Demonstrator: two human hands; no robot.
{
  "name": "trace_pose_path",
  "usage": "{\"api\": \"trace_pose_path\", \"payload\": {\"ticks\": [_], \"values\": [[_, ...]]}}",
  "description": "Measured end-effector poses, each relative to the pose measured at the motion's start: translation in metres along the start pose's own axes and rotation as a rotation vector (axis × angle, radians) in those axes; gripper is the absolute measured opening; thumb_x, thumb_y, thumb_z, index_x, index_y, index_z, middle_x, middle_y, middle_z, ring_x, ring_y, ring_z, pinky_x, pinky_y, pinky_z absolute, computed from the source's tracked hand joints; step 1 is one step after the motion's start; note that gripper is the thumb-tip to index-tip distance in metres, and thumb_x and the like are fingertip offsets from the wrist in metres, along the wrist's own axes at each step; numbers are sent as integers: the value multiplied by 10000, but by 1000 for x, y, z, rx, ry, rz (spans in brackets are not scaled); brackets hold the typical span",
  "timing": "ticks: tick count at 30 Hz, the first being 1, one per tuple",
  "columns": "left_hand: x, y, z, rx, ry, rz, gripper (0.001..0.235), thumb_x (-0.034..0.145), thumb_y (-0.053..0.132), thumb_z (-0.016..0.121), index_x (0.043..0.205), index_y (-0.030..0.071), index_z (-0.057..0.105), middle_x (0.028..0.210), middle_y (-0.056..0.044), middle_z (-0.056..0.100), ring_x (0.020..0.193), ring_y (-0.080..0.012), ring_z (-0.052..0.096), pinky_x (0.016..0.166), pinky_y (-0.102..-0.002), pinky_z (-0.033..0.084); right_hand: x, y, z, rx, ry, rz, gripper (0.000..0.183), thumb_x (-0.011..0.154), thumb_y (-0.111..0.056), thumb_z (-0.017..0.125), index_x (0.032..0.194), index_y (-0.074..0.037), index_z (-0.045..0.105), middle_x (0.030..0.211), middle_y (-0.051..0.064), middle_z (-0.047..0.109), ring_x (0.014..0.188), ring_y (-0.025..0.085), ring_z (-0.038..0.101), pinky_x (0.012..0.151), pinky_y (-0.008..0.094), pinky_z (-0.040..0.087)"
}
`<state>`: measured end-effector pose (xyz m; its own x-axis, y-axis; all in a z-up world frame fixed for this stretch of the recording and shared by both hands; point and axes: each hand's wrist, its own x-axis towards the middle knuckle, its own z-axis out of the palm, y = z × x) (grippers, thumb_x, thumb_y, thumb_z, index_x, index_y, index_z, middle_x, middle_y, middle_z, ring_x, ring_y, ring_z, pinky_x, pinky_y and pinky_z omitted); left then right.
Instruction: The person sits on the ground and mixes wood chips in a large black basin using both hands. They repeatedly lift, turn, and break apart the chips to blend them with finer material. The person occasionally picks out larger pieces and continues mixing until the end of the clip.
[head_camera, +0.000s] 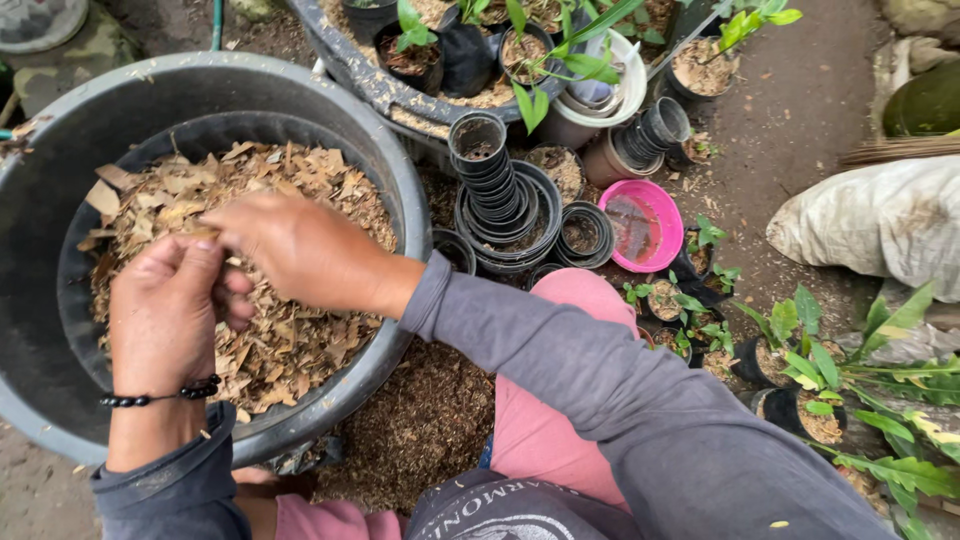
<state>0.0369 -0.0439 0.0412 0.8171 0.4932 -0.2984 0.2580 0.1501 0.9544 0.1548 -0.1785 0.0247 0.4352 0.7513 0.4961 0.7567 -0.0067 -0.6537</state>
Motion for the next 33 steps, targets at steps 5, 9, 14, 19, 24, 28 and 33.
{"api": "trace_pose_path", "payload": {"ticks": [5,9,14,19,24,28,33], "values": [[7,-17,-15,143,26,-29,203,1128,218,544,1073,46,637,717,-18,584,529,-106,493,469,-260,369,-4,9,16,8,-19,-47,358,1011,-277,586,1303,-70,596,999,58,677,915,197,683,808,348,568],[21,-50,-36,-84,-84,58,266,1167,313,519,1036,90,580,676,-11,554,498,-102,479,453,-245,385,4,28,25,94,-139,88,261,1026,-361,574,1191,-182,667,946,-11,712,824,146,701,769,316,579],[45,-93,-59,-287,-137,-49,450,1198,485,471,909,145,527,595,50,447,447,-35,345,430,-187,280,8,42,50,413,-195,271,388,1057,-479,448,1175,-171,653,908,-11,693,756,152,694,688,346,593],[51,-103,-60,-156,-134,-42,437,1152,520,465,954,132,489,646,36,460,556,-66,430,484,-228,370,6,57,60,444,-124,329,489,1094,-558,392,1037,-165,678,832,3,667,754,161,666,677,369,535],[63,-101,-51,141,-129,14,308,1141,436,459,1097,137,522,736,30,500,586,-80,472,521,-256,392,5,62,54,271,-187,412,423,1105,-491,375,1075,-186,667,855,33,664,746,178,652,670,377,560],[85,-113,-46,163,-74,-52,296,1144,415,469,1106,128,528,756,26,511,608,-82,486,546,-255,404,-4,61,53,375,-102,369,414,1037,-362,356,1369,-183,527,957,42,719,628,194,694,673,381,593],[101,-126,-52,213,-56,-77,281,1148,390,482,1117,115,535,781,21,524,635,-84,505,577,-254,420,-10,60,57,247,52,65,222,1091,-362,502,1243,-226,591,1000,41,721,837,205,736,784,411,591]]}}
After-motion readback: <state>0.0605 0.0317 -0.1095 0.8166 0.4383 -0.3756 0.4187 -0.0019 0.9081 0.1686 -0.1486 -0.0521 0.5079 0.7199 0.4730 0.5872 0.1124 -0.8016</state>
